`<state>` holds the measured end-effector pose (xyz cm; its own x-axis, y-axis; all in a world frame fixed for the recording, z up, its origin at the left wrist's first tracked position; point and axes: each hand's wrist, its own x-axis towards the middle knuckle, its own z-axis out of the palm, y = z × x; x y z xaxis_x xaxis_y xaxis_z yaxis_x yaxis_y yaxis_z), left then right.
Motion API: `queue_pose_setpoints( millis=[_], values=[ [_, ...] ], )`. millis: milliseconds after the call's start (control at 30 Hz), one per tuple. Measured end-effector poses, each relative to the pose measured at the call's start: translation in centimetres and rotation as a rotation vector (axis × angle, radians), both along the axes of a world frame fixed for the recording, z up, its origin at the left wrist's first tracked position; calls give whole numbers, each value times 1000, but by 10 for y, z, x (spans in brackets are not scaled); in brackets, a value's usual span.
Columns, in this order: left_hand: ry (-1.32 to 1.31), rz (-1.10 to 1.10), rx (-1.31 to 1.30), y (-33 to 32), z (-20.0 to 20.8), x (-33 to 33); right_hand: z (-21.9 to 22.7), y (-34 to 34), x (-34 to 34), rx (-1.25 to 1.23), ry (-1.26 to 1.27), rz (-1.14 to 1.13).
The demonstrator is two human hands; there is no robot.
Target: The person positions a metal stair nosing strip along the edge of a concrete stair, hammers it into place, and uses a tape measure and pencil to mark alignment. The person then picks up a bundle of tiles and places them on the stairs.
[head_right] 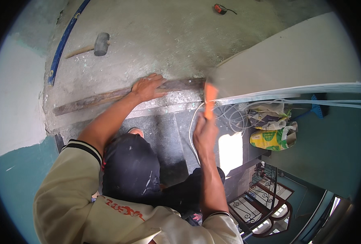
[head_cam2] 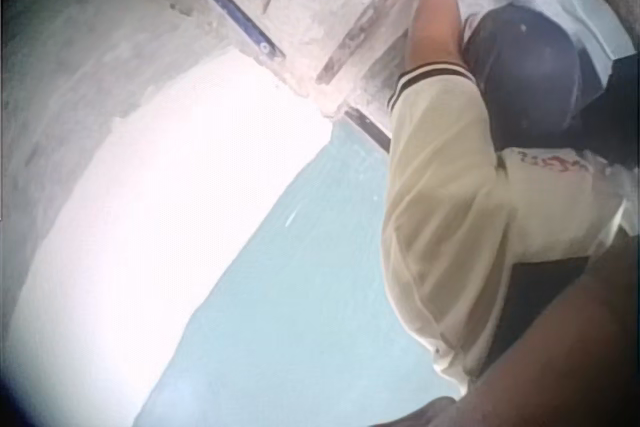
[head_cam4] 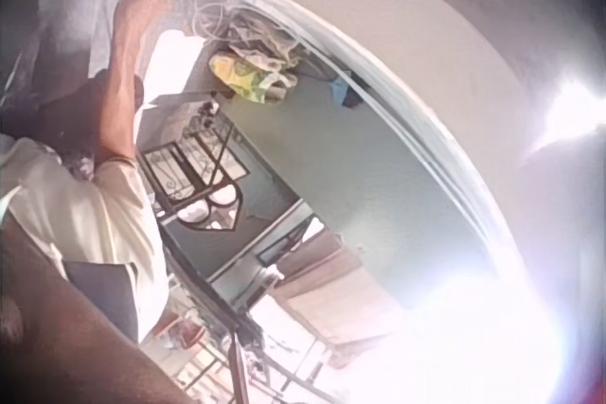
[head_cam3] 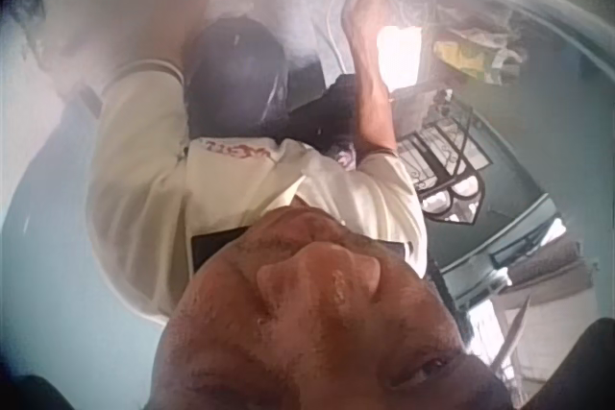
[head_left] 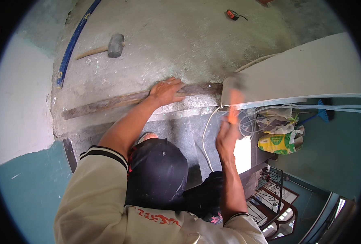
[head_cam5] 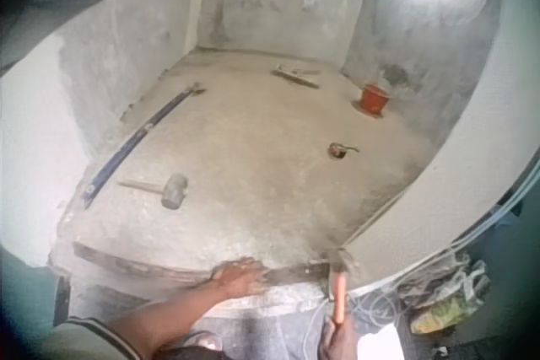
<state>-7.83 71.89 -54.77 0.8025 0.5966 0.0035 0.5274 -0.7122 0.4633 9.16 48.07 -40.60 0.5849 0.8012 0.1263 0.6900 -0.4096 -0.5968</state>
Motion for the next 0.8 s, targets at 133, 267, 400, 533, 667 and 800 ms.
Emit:
queue_pose_setpoints(
  millis=[133,267,400,533,667,800],
  values=[
    [71,-34,21,5,7,6,-12,-4,11,31,47,5],
    [67,9,-30,0,-1,-16,108,9,-4,647,373,-60],
    [5,-1,-11,2,-7,-12,126,-3,-3,954,299,323],
    [-62,-20,-13,0,-1,19,-67,-17,15,-290,22,-57],
    [12,13,32,29,5,-1,-4,-7,7,34,37,-53],
    [34,18,18,4,-10,-17,124,-3,5,934,213,153]
  ],
)
